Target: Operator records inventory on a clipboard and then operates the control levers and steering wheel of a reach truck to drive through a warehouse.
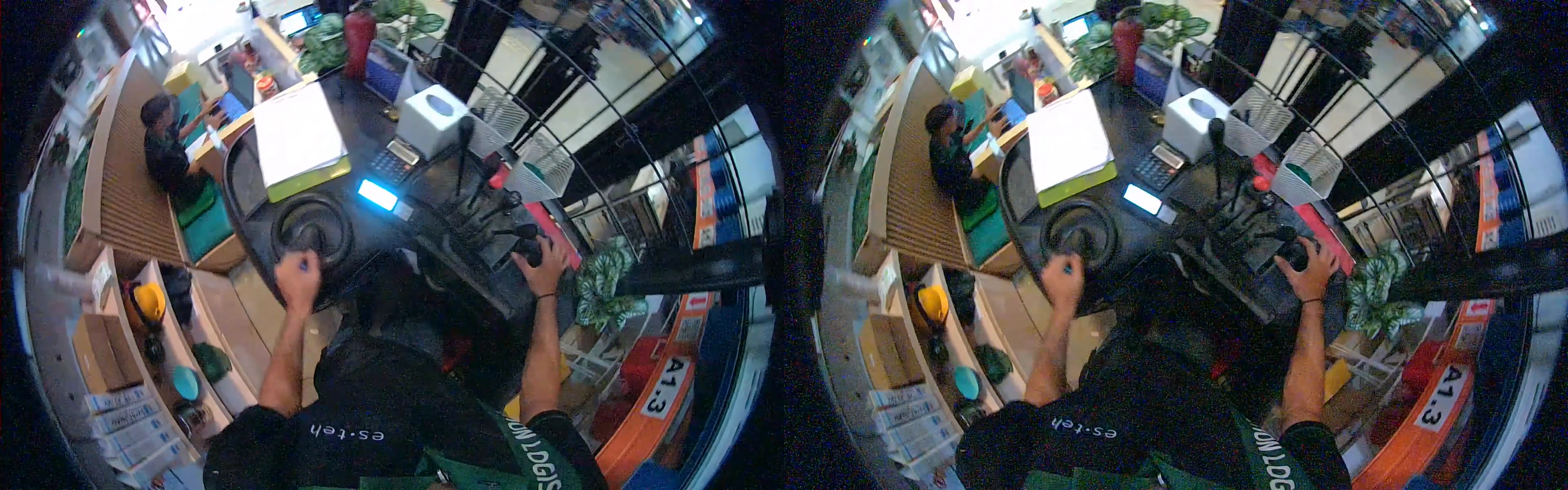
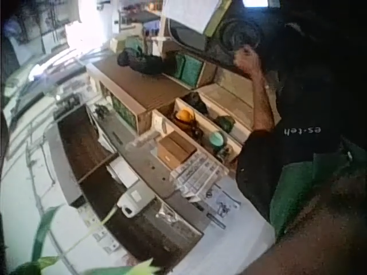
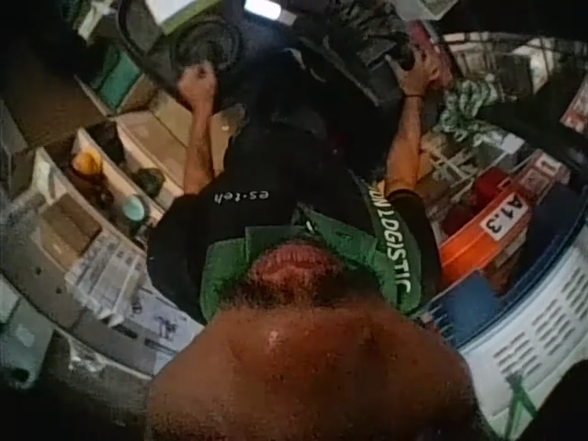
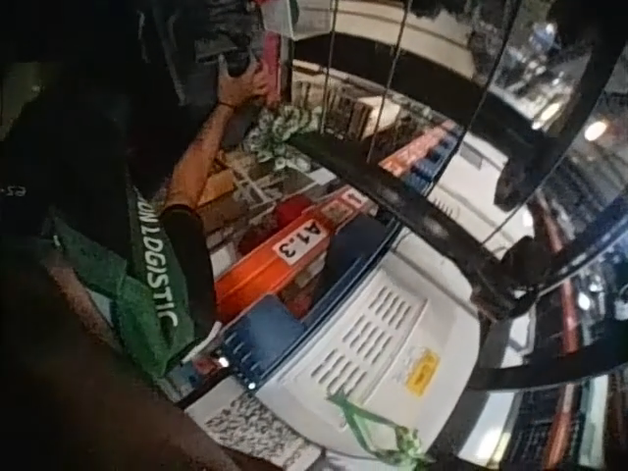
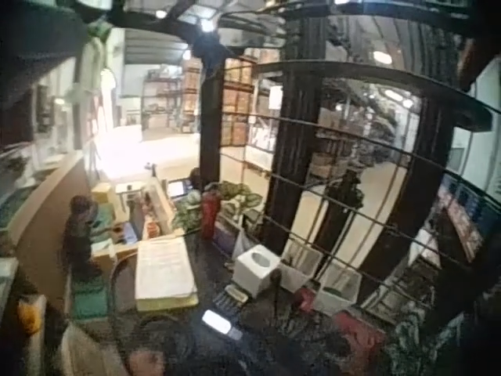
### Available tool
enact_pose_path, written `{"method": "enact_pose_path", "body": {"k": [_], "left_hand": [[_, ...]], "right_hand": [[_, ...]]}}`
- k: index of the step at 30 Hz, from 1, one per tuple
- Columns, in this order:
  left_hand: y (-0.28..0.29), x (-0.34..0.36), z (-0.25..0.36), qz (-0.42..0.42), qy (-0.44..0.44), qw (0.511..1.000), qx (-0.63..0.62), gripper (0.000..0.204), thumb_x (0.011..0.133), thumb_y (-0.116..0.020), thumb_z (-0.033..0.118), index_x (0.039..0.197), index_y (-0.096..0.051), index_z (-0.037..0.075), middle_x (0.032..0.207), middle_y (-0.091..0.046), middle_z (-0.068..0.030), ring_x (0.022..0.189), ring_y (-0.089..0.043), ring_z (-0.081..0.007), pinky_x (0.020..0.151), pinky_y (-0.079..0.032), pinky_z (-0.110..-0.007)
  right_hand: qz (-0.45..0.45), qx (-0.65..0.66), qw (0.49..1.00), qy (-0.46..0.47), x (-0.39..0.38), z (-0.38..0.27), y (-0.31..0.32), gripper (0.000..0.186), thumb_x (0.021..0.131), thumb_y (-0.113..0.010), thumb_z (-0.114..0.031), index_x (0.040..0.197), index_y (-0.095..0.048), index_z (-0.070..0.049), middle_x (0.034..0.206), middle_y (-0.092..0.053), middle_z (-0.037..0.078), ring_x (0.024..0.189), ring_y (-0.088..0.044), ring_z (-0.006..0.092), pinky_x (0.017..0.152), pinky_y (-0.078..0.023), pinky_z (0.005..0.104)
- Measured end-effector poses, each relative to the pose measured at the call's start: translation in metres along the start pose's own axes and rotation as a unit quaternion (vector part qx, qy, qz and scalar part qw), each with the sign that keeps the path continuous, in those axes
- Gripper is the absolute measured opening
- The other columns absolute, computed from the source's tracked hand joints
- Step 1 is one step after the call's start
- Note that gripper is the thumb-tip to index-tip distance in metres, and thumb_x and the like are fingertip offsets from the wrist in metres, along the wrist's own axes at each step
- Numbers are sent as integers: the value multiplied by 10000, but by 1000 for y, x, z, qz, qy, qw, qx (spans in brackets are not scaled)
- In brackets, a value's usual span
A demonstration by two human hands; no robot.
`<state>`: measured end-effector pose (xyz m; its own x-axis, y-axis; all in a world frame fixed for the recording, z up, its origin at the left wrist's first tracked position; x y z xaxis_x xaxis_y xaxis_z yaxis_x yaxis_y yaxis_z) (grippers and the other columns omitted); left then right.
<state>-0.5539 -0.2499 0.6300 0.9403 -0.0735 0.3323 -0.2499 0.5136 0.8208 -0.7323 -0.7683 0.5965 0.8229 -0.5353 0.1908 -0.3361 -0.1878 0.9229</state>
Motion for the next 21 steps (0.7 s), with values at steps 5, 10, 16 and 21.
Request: {"method": "enact_pose_path", "body": {"k": [5,10,16,21], "left_hand": [[-77,35,83,-61,-60,995,-54,288,840,-701,314,708,-725,60,739,-689,-145,702,-651,-346,680,-498,-453],[-92,49,98,-128,-78,986,-70,308,838,-710,325,673,-699,66,717,-667,-127,684,-626,-335,661,-477,-443],[-12,28,17,-125,-117,984,-57,211,823,-735,182,679,-669,42,680,-630,-134,658,-607,-328,617,-461,-423],[-4,44,-9,-130,-75,988,-25,208,830,-728,171,697,-669,23,702,-645,-148,659,-617,-335,607,-465,-425]], "right_hand": [[12,19,1000,17,7,-4,12,702,692,-765,-653,1217,-644,-203,1314,-532,123,1266,-451,337,1084,-226,575],[86,7,993,-84,14,8,10,747,732,-735,-652,1251,-610,-130,1182,-563,116,1196,-491,334,1083,-248,566],[63,-23,992,-110,28,-1,17,786,724,-721,-681,1279,-601,-138,1183,-558,121,1207,-483,336,1091,-242,551],[62,0,991,-120,34,17,4,720,731,-722,-668,1212,-642,-139,1126,-576,111,1157,-495,334,1052,-273,519]]}}
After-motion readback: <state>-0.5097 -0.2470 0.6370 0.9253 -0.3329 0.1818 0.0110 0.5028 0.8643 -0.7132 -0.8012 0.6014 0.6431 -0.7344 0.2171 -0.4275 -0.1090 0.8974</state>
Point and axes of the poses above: each hand's wrist, its own x-axis towards the middle knuckle, its own y-axis out of the back of the hand, z = x × y, the point moved 5 cm from there along x, towards the middle knuckle
